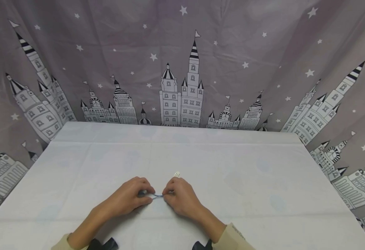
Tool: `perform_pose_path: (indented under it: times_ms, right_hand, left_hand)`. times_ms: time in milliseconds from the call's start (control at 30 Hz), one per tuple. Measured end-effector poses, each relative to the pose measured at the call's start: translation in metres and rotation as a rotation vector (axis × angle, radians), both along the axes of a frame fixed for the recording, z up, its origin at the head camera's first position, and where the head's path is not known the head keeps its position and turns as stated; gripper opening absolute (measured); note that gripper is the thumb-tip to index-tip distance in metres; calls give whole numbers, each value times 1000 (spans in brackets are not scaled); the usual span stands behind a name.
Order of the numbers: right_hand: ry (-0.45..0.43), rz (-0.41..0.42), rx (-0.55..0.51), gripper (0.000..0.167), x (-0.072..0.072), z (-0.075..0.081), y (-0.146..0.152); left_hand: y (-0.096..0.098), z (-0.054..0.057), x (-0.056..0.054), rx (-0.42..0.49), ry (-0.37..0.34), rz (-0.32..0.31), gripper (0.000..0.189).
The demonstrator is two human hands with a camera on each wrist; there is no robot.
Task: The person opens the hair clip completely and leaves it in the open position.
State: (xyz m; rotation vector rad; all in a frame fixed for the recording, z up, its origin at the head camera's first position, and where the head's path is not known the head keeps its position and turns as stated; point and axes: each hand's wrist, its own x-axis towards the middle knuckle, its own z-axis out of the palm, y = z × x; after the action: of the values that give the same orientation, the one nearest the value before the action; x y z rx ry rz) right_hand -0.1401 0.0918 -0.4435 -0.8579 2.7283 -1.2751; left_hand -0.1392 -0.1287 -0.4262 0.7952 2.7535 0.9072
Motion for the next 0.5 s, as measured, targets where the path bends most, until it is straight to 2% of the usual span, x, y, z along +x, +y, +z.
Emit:
perform_pose_path:
  times_ms: [500]
  right_hand:
    - [2,19,-6,8,-2,-1,1]
  left_hand:
    - [-1,0,0,14,5,-4,17]
